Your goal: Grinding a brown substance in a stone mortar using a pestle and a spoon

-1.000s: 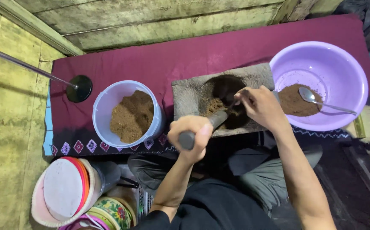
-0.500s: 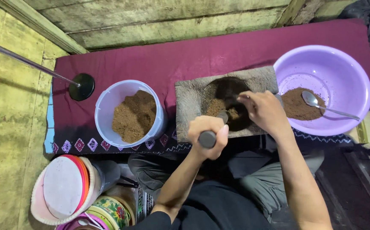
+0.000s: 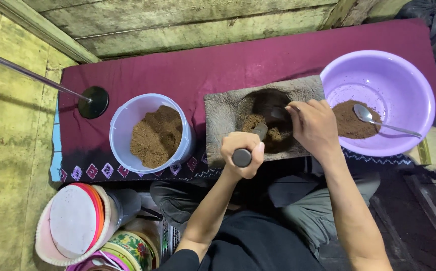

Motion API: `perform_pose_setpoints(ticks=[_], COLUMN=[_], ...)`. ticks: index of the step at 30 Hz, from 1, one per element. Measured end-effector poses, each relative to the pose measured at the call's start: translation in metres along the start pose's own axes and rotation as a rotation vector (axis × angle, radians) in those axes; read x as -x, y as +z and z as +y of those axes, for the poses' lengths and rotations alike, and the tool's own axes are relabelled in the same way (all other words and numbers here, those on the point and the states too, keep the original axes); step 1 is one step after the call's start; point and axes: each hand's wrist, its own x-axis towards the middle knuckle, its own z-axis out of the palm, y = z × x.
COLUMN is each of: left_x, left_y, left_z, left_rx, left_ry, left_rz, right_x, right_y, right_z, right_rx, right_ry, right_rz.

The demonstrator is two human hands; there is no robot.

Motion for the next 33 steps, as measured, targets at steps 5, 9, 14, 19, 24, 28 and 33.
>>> perform_pose_setpoints(ticks=[5, 9, 14, 19, 24, 28, 33], left_x=[-0.015, -0.037, -0.020, -0.002, -0.041, -0.061, -0.013], left_y=[0.011, 0.003, 0.005, 0.005, -0.001, -0.006, -0.014], left_z=[0.031, 0.097, 0.056, 0.009, 0.070, 0.110, 0.033], left_rx=[-0.109, 0.039, 0.019, 0.013, -0.113, 0.110, -0.295], left_ry=[0.148, -0.010, 0.019, -0.005, 0.075, 0.037, -0.003], left_rz=[0.188, 0.067, -0.022, -0.036, 0.068, -0.022, -0.073], right_x=[-0.014, -0.024, -0.021, -0.011, -0.019, -0.015, -0.007], right_y=[-0.015, -0.026, -0.016, -0.009, -0.017, -0.015, -0.008], right_z=[-0.012, -0.022, -0.013, -0.005, -0.016, -0.011, -0.001], right_rx=[-0.278, -0.421, -0.344, -0.235, -0.291, -0.402, -0.295], right_ry=[0.181, 0.237, 0.040, -0.114, 0.029, 0.100, 0.116], right_rz=[-0.315, -0.411, -0.141, -0.113, -0.257, -0.226, -0.027])
